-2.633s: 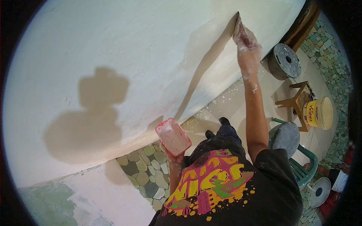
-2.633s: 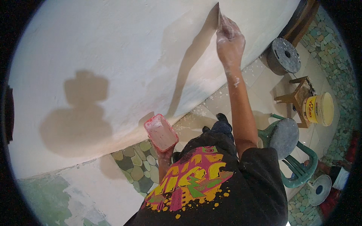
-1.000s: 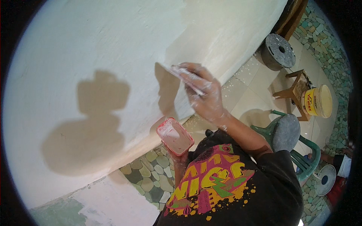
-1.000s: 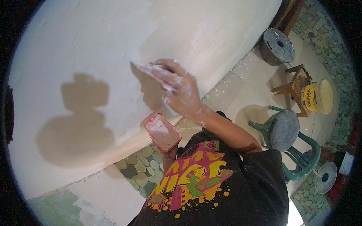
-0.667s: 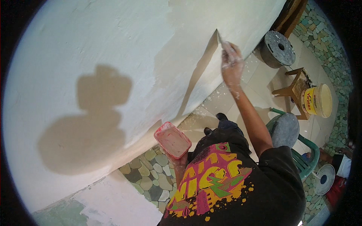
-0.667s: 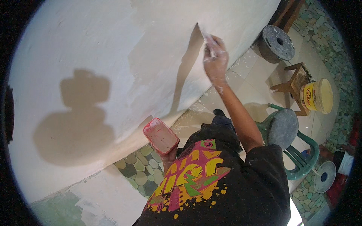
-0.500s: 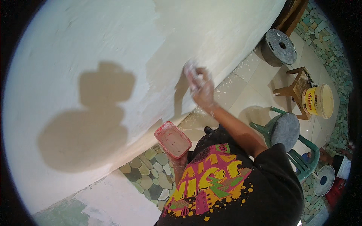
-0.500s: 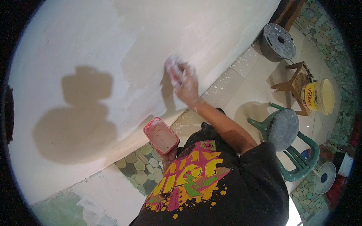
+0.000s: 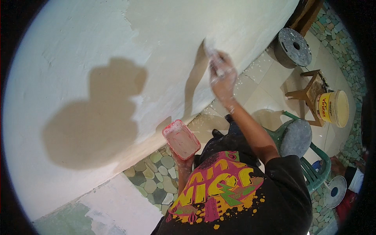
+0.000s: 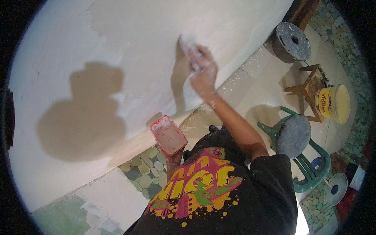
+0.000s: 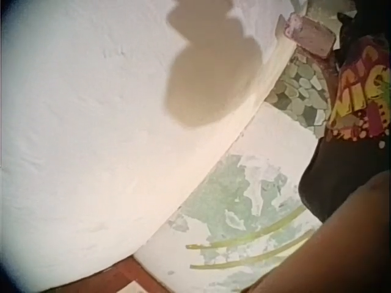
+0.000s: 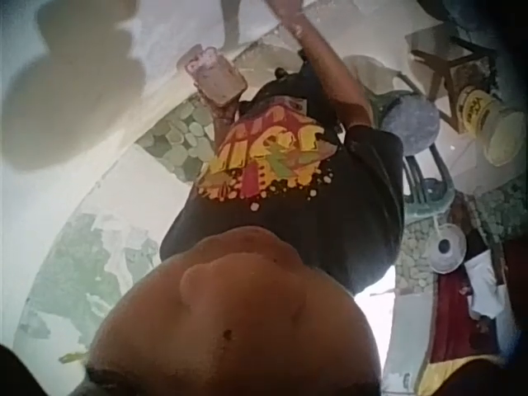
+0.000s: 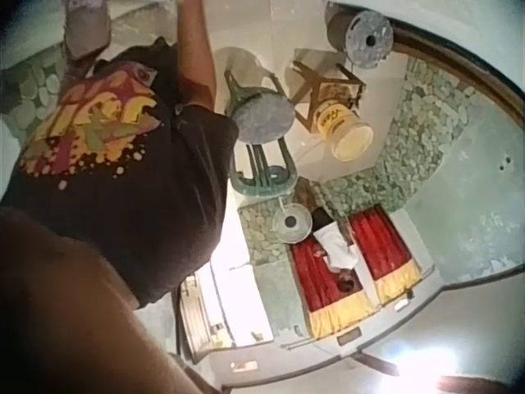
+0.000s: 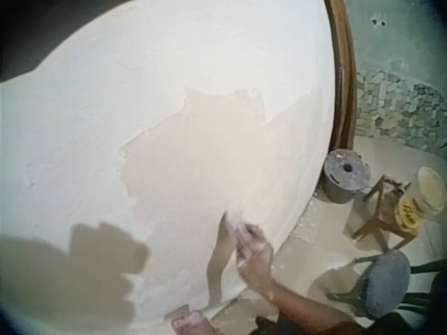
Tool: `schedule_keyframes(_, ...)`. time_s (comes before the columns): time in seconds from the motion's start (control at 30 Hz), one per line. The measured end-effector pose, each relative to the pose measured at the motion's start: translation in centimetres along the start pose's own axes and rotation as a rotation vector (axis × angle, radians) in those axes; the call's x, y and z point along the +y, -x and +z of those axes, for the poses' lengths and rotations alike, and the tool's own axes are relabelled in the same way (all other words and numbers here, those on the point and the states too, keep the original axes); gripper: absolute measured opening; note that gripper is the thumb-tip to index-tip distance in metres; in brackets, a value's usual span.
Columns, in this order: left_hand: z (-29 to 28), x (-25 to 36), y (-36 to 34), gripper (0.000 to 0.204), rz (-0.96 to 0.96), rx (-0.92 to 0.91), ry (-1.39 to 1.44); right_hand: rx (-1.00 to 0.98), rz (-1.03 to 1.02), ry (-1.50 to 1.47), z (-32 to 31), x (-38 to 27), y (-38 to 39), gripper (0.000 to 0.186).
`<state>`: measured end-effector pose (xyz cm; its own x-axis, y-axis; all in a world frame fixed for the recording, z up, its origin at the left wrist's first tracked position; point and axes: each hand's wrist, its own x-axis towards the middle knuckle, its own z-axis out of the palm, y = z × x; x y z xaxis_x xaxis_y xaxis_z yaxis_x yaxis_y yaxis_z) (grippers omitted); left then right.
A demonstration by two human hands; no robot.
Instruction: The person is applying plaster to a wall using a spatula.
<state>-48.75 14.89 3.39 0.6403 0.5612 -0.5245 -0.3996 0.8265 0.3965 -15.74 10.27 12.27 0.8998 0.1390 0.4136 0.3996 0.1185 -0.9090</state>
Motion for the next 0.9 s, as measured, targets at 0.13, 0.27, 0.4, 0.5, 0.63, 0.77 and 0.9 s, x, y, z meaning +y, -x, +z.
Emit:
schedule_keyframes(0.13,1.0,-1.0,-0.4,0.056,-0.006,-0.005,0.046,-0.091,0.594,-0.830,2.3,1.2,6.1,0.041)
schedule_keyframes(0.27,2.1,-2.0,-0.8,0.061,-0.008,0.025,0.036,-0.347,-0.130,-0.090,-0.3,-0.4,4.2,0.058)
schedule_keyframes(0.4,2.0,-2.7,-0.7,0.062,0.044,0.067,0.030,-0.120,-0.205,0.053,-2.0,-1.7,-1.6,0.060)
schedule_keyframes(0.5,3.2,-4.2,-0.5,0.057,0.063,0.074,0.011,0.036,-0.278,0.132,-0.3,0.1,-2.0,0.052)
schedule_keyframes(0.63,3.5,-5.4,0.1,0.056,0.053,-0.025,0.063,-0.180,0.496,-0.744,1.9,-1.4,3.7,0.042)
schedule_keyframes(0.77,4.3,-6.2,-0.6,0.054,0.069,0.031,0.032,-0.502,-0.116,-0.095,-0.7,-2.1,3.7,0.041)
schedule_keyframes(0.9,4.3,-6.0,-1.0,0.053,0.065,0.066,0.039,-0.184,0.484,-1.080,-1.6,-3.0,-0.3,0.050)
